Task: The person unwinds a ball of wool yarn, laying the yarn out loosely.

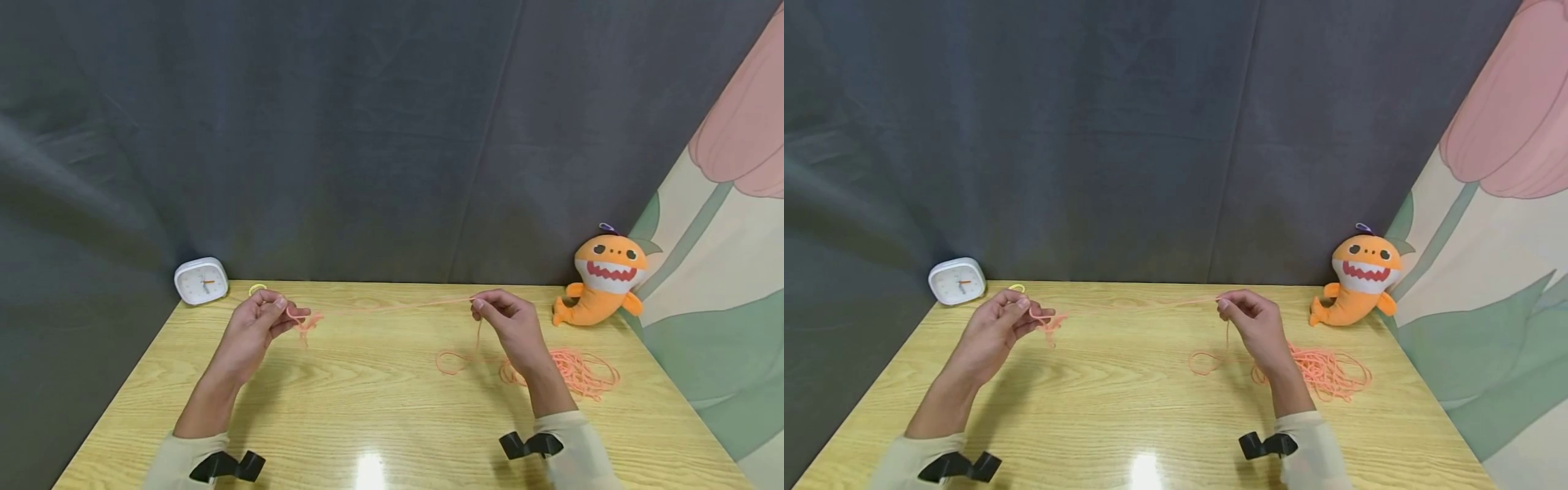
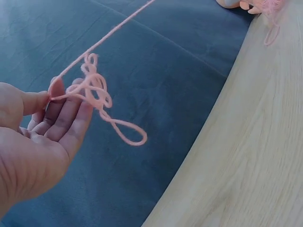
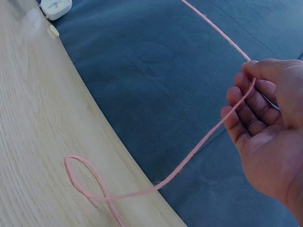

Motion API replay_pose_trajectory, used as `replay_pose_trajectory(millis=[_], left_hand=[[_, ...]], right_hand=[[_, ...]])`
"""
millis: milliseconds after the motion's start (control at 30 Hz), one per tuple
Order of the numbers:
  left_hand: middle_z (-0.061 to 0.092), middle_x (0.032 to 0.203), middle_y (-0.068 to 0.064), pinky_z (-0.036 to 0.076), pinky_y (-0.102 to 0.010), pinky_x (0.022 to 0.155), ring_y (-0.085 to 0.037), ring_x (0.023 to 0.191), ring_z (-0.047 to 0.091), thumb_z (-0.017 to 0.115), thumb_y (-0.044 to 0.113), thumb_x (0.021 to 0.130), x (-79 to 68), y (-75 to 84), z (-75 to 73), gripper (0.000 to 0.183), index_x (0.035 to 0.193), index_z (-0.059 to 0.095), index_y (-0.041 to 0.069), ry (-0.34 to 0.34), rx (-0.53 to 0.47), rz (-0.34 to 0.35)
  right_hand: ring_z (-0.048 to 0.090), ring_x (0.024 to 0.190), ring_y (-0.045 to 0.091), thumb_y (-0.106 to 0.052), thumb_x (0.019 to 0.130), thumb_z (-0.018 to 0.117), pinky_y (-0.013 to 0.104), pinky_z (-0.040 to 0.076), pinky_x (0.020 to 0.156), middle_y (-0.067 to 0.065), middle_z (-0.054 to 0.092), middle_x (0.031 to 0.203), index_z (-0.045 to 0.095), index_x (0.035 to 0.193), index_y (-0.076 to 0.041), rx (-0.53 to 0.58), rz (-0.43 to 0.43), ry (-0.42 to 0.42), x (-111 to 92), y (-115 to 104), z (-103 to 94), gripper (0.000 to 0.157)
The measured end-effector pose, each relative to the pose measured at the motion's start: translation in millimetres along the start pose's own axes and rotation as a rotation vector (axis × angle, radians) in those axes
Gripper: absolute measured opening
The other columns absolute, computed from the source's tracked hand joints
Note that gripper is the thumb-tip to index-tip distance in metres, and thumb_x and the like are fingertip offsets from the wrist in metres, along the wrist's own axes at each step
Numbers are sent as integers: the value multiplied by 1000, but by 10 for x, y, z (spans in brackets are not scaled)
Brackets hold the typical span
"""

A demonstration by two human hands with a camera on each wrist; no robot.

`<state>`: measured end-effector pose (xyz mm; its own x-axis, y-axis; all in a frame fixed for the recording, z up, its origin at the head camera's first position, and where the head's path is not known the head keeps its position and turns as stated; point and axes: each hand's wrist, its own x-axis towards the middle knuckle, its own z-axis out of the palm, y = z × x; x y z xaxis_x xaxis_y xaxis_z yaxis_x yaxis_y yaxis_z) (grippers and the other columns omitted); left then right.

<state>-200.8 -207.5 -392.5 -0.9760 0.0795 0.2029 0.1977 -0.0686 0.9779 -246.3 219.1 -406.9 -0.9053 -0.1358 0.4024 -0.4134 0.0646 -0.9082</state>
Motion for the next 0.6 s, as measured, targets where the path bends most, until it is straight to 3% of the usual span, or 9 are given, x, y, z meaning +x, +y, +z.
replay_pose_trajectory(millis=[133, 300, 600], left_hand=[[68, 88, 9, 60, -21, 86, -5, 88, 73, 45, 16, 112, 4, -7, 17, 11, 111, 46, 5, 10, 13, -9], [62, 84, 8, 59, -22, 76, -5, 73, 62, 49, 16, 110, 10, -5, 3, 7, 110, 50, 9, -22, -44, -2], [61, 86, 8, 55, -20, 70, -2, 67, 51, 53, 15, 109, -16, 31, -58, 4, 109, 58, 14, -99, -129, 2]], right_hand=[[67, 83, 11, -13, 102, 65, 20, 57, 85, -6, 71, 89, 73, 105, 0, -16, -4, 17, 10, -6, -24, 16], [65, 82, 11, -14, 103, 64, 20, 56, 85, -7, 71, 87, 73, 105, -2, -8, -21, 38, 32, -51, -95, 15], [65, 81, 11, -10, 103, 63, 19, 56, 83, -4, 71, 86, 71, 103, 1, 95, -47, 88, 72, -139, -292, 14]])
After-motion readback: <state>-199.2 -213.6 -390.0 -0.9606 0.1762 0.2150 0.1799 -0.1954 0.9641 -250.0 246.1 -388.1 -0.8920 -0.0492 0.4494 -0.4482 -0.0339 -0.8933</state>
